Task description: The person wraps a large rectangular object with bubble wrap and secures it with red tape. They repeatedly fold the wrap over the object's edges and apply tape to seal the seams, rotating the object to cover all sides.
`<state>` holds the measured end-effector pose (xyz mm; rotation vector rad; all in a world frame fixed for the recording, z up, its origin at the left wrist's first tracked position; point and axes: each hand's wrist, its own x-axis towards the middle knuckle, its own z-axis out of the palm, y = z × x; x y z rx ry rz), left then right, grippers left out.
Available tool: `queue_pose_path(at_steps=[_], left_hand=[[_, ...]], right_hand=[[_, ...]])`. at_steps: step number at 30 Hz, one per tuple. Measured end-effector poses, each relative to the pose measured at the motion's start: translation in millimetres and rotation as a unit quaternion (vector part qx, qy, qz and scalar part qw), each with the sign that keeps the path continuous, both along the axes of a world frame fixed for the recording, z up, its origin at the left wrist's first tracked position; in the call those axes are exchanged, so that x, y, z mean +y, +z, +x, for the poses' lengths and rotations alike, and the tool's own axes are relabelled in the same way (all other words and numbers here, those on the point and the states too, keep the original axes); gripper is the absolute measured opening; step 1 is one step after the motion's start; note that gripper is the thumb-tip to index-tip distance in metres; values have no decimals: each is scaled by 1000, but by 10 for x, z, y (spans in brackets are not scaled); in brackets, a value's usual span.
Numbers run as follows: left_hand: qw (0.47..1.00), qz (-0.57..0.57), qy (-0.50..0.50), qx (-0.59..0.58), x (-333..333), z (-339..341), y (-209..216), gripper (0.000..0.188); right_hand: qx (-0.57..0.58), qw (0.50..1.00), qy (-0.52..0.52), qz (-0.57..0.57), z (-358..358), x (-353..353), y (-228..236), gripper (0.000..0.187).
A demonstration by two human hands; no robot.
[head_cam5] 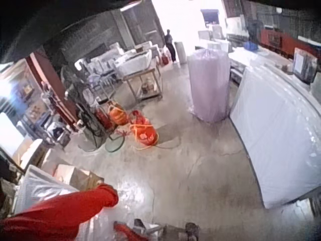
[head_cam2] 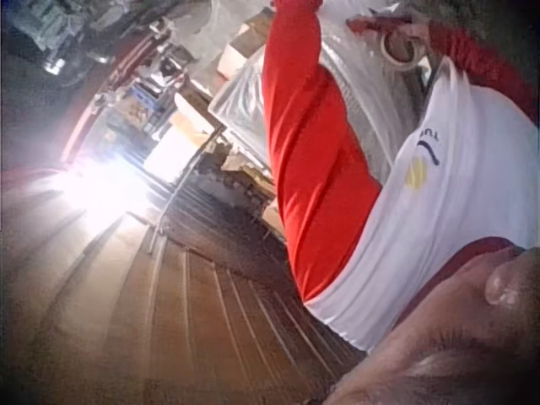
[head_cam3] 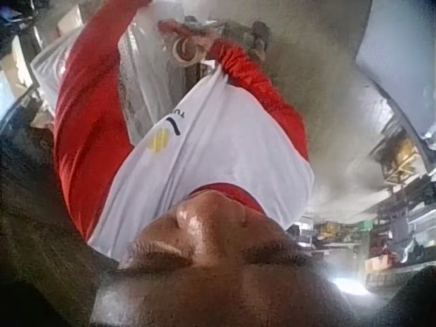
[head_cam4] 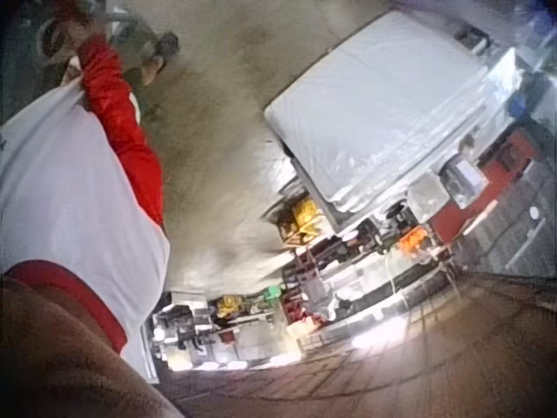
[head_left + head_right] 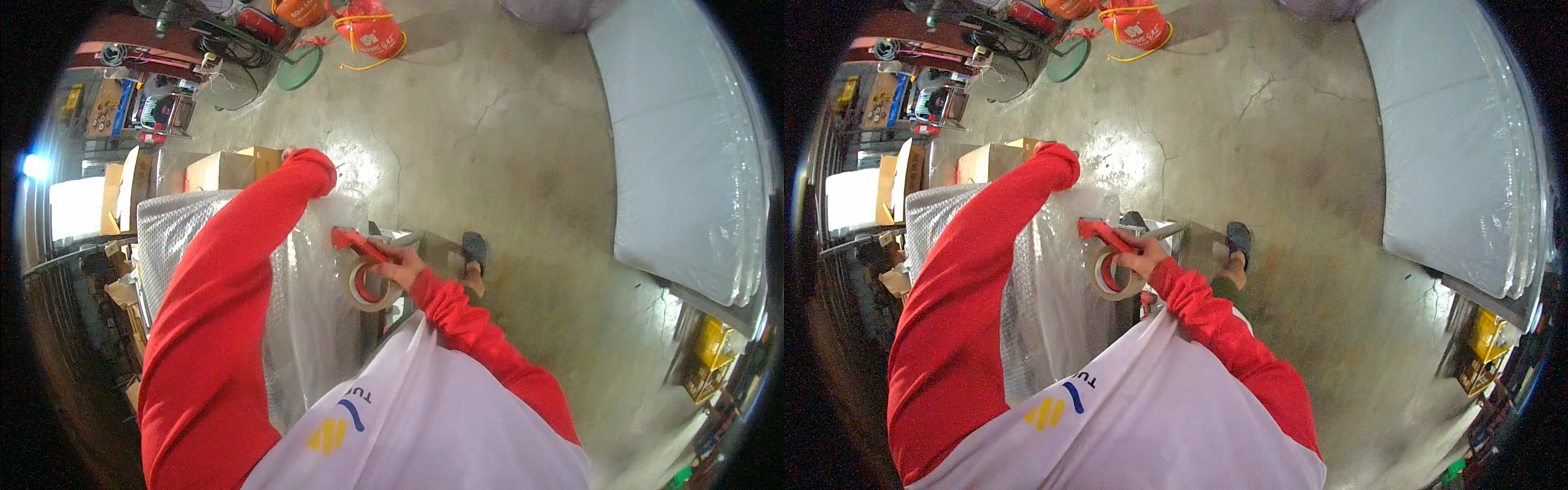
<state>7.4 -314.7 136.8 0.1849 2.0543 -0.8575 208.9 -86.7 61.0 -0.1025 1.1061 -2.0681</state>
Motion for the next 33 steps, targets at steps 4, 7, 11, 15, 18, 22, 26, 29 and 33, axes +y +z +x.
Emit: queue_pose_path(at_steps=[4, 7, 11, 15, 18, 22, 26, 29, 33], left_hand=[[970, 224, 88, -18, 443, 64, 470, 44], [937, 332, 81, 72, 631, 676, 786, 43], [947, 200, -234, 95, 524, 2107, 988, 42], [947, 135, -290, 27, 470, 3299, 717, 46], [937, 161, -310, -9, 282, 3999, 467, 47], [931, 149, -332, -33, 124, 4736, 141, 47], [932, 118, -337, -59, -71, 5338, -3, 48], [936, 96, -329, -77, -157, 5880, 37, 49], [939, 78, -315, -116, 1, 6796, 256, 49]], right_hand=[[9, 999, -40, 6, 125, -52, -64, 65], [53, 992, -112, 24, 639, -117, -38, 67], [154, 969, -193, 16, 1670, -246, -1, 73], [57, 995, -66, 55, 2800, -303, -50, 76], [86, 991, -95, 28, 3567, -385, -59, 73], [12, 997, -14, 69, 4418, -388, 23, 74], [63, 997, -18, 34, 5196, -357, 77, 76], [38, 999, -13, -11, 5868, -424, 52, 77], [127, 991, -45, -9, 6548, -441, -58, 78]])
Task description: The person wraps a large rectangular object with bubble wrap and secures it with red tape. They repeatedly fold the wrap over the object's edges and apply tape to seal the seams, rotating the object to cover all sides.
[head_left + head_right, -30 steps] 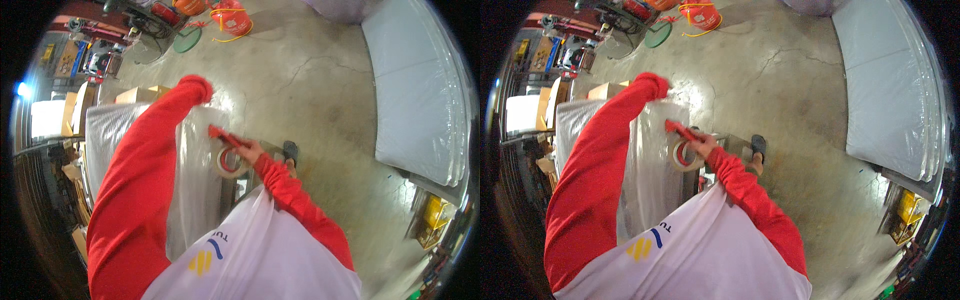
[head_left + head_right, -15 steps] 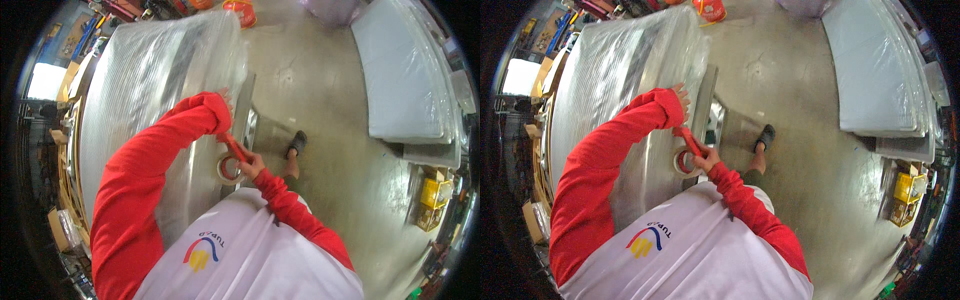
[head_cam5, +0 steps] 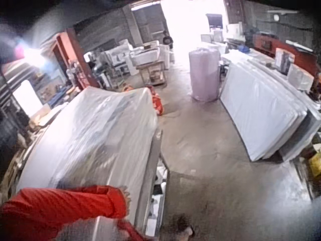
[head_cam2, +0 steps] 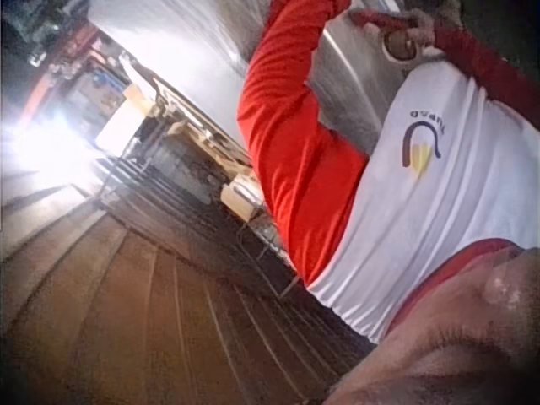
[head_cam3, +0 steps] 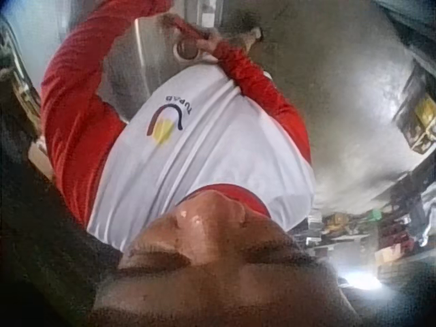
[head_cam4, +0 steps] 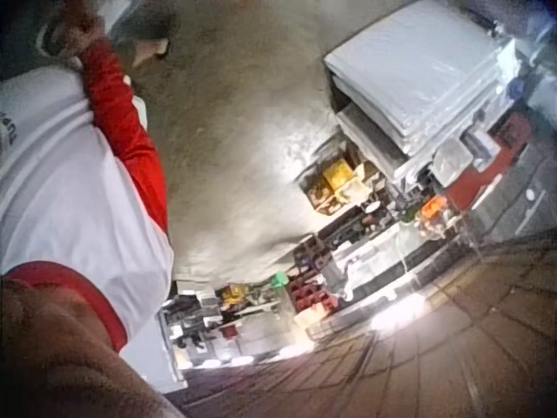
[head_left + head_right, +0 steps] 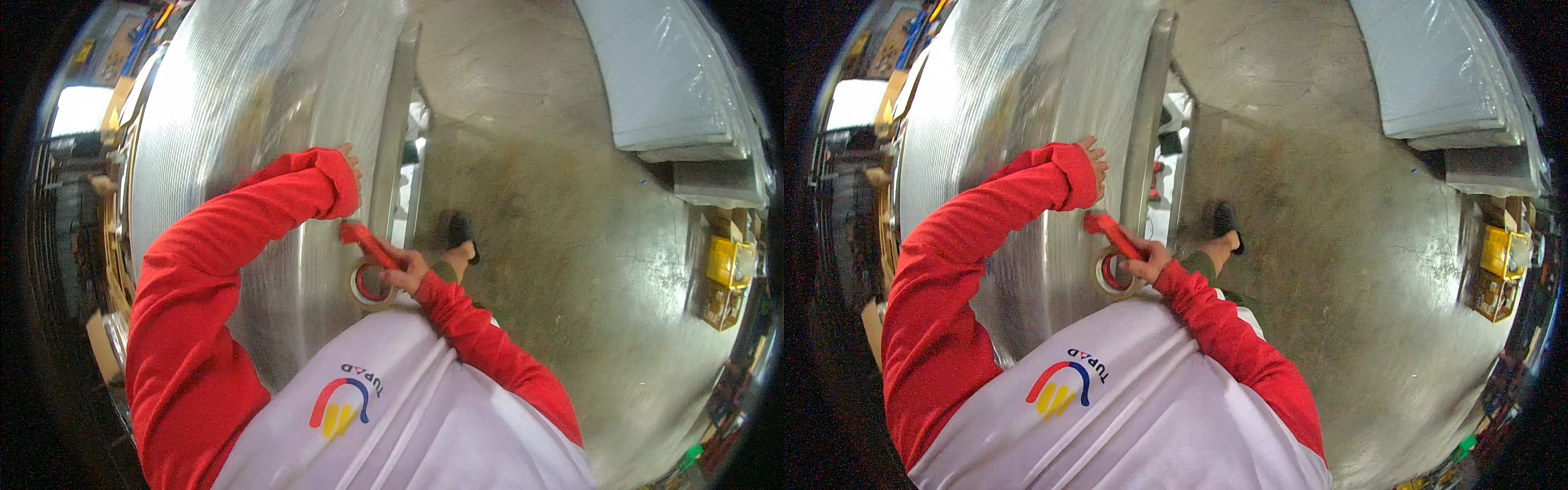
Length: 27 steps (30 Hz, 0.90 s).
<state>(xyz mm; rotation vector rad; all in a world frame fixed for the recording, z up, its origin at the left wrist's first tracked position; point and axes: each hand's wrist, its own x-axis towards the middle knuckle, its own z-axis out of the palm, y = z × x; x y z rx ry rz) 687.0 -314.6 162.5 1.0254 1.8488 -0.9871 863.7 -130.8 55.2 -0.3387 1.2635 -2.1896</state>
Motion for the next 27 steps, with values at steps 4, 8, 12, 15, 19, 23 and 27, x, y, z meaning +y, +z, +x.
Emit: queue_pose_path(at_steps=[4, 8, 12, 15, 19, 23, 27], left_hand=[[999, -38, 28, -4, 186, 1127, 253, 50], [996, -72, 58, -19, 298, 2151, 389, 50], [994, -46, 75, -57, 288, 2950, 452, 50], [996, -5, 51, -79, 149, 3465, 417, 49], [989, -1, -6, -150, 23, 4159, 267, 40], [939, -36, 278, -199, 121, 5103, 64, 43], [838, 203, 506, 29, -245, 5456, -27, 51]], right_hand=[[-32, 998, 55, -18, 861, 2, -53, 78], [-65, 995, 61, -35, 1851, 21, 41, 77], [-94, 993, 76, -9, 2708, 55, 186, 77], [-92, 993, 73, -6, 3182, 0, 232, 77], [-94, 989, 116, 22, 3909, -109, 295, 72], [-92, 982, 165, -11, 4283, -397, 188, 53], [-141, 980, 136, -15, 4336, -778, 175, 42]])
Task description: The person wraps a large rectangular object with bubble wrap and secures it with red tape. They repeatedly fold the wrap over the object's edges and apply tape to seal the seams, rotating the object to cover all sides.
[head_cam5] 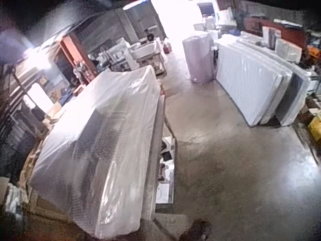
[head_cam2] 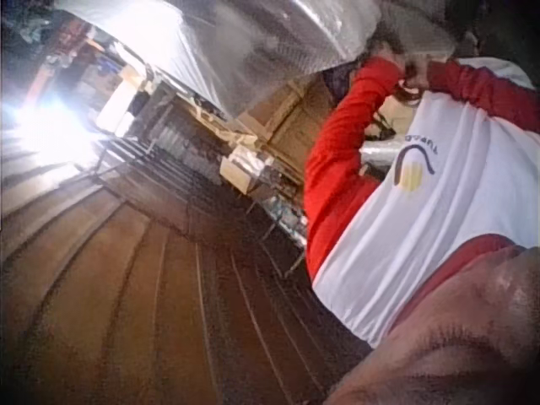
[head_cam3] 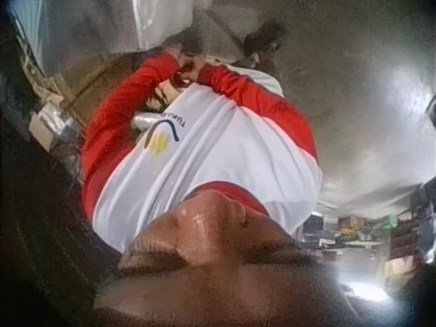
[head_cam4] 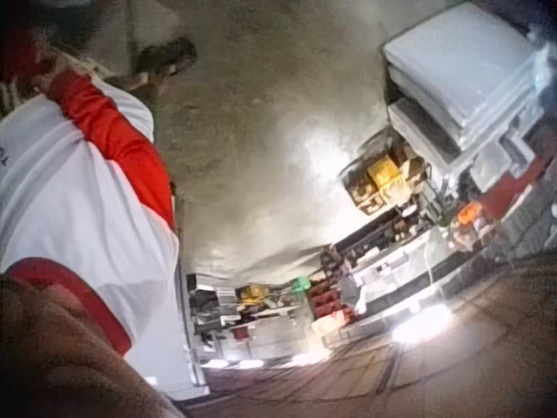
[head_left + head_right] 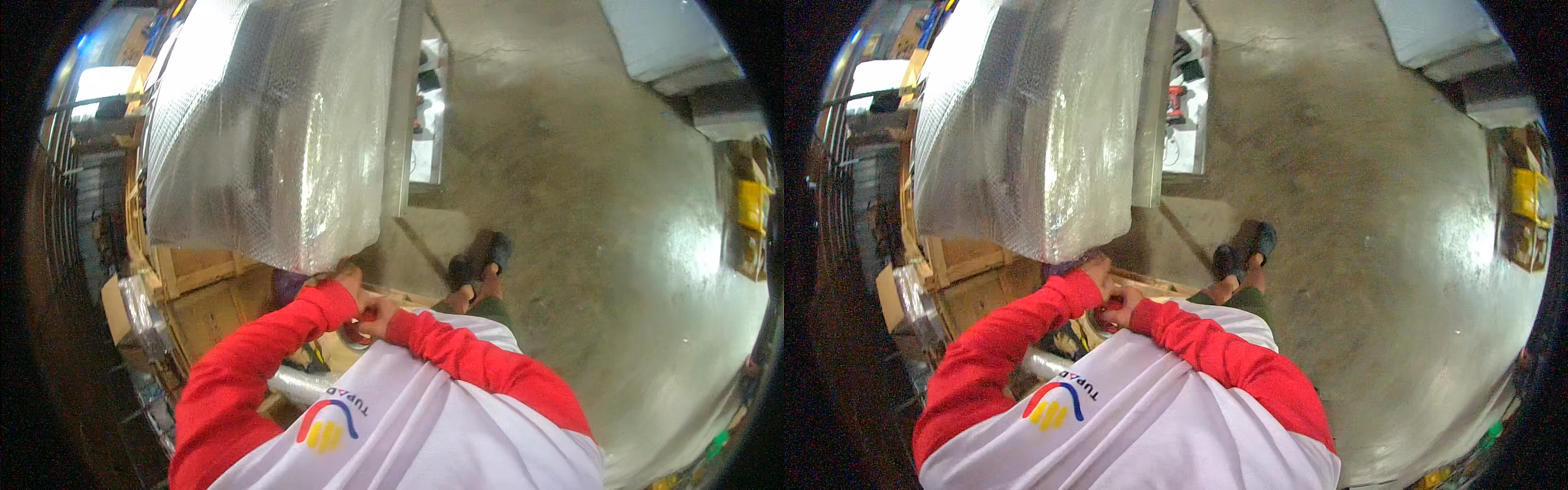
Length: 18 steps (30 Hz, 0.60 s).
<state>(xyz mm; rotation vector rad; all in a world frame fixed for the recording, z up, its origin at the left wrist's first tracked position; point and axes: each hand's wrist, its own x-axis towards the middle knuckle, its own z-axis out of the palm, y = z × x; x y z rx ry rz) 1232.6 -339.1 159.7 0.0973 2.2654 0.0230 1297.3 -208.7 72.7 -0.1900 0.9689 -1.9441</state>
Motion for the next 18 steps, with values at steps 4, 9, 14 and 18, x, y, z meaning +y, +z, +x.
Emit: queue_pose_path(at_steps=[4, 9, 14, 18], left_hand=[[995, -35, -23, 95, -481, 3, -153, 52], [985, -97, -129, 67, -1039, 77, -165, 62], [981, 53, 163, -89, -793, 100, -467, 68], [891, 150, 414, 111, 71, -259, -867, 77]], right_hand=[[355, 919, 7, 170, -288, -572, 163, 41], [308, 874, 367, 78, -412, -405, 382, 46], [334, 870, 128, 341, -846, 852, 9, 51], [288, 757, -7, 587, -1461, 2157, -372, 75]])
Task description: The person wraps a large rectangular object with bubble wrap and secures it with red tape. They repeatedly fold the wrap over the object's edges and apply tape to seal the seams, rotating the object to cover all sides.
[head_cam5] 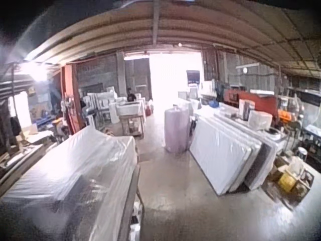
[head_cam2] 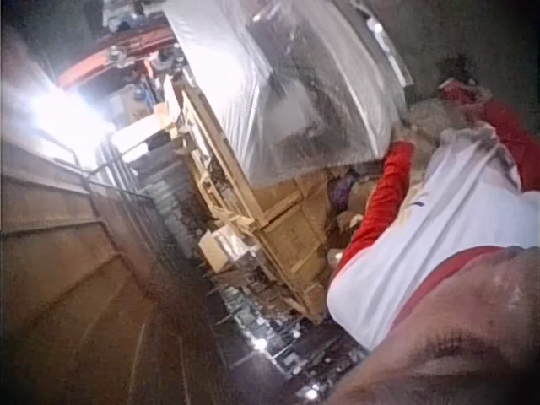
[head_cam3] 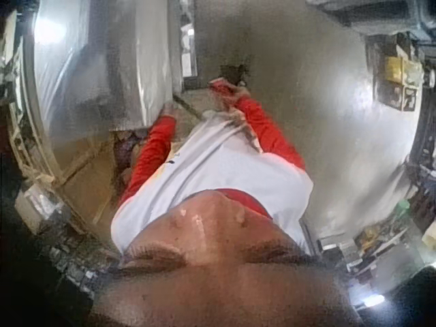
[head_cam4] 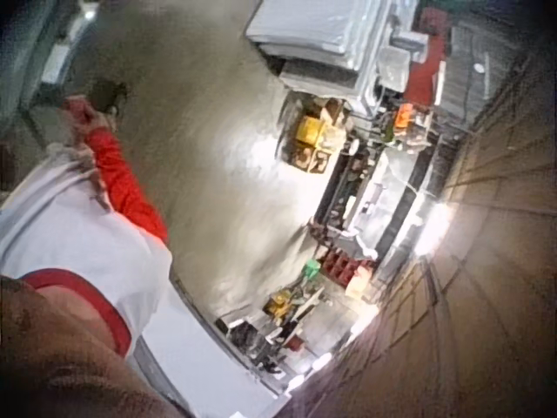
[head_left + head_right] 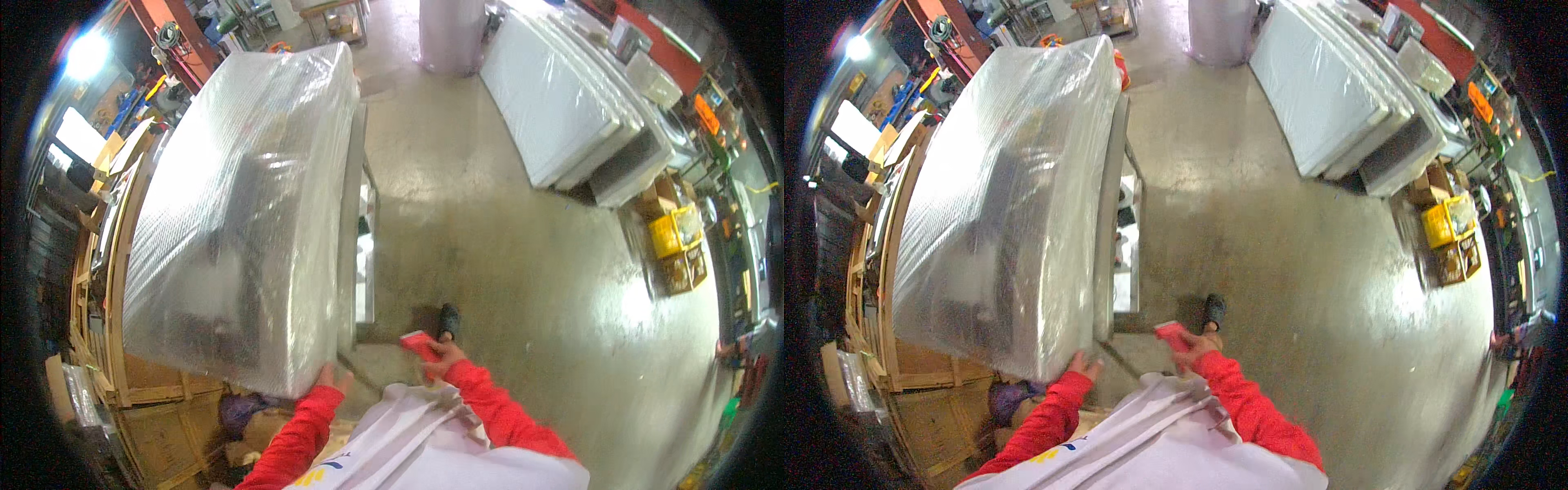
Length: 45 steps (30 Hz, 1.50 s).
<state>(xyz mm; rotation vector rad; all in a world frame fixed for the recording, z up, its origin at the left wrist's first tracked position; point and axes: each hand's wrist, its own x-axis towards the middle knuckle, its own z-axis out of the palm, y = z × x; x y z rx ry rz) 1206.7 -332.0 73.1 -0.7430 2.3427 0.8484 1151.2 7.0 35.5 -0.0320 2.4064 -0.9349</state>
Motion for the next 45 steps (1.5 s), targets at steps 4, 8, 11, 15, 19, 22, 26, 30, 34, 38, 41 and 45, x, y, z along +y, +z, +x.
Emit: queue_pose_path(at_steps=[4, 8, 11, 15, 19, 22, 26, 30, 34, 38, 41, 45], left_hand=[[986, -57, 155, -1, 432, -1326, -98, 78], [971, -66, 227, -43, 619, -2426, 159, 74], [974, -121, 189, -21, 657, -3148, 407, 76], [977, -120, 174, -15, 674, -4109, 501, 78], [978, -121, 172, -5, 670, -5060, 409, 81], [975, -124, 185, 14, 682, -5834, 321, 83], [969, -144, 193, 63, 709, -6879, 276, 75], [963, -159, 215, 39, 797, -7833, 261, 73], [976, -104, 189, 14, 942, -8443, 282, 72], [980, -116, 152, 48, 1118, -8910, 413, 65], [965, -109, 139, 194, 1313, -9318, 533, 64], [928, 140, 264, 222, 1383, -10237, 669, 68]], right_hand=[[67, 961, -229, -141, -673, 1179, 57, 79], [117, 895, -351, -248, -1470, 1827, 307, 76], [178, 874, -372, -258, -2114, 2057, 488, 74], [141, 943, -264, -145, -2950, 2239, 722, 77], [116, 949, -200, -214, -3865, 2149, 781, 78], [130, 960, -170, -182, -4624, 2022, 703, 75], [150, 956, -168, -187, -5693, 1802, 637, 73], [206, 951, -124, -194, -6906, 1753, 817, 70], [171, 955, -128, -208, -8027, 1736, 994, 70], [212, 941, -66, -256, -9239, 1499, 1003, 77], [195, 937, 17, -288, -10064, 1161, 1033, 82], [89, 912, 157, -368, -11136, 522, 1253, 88]])
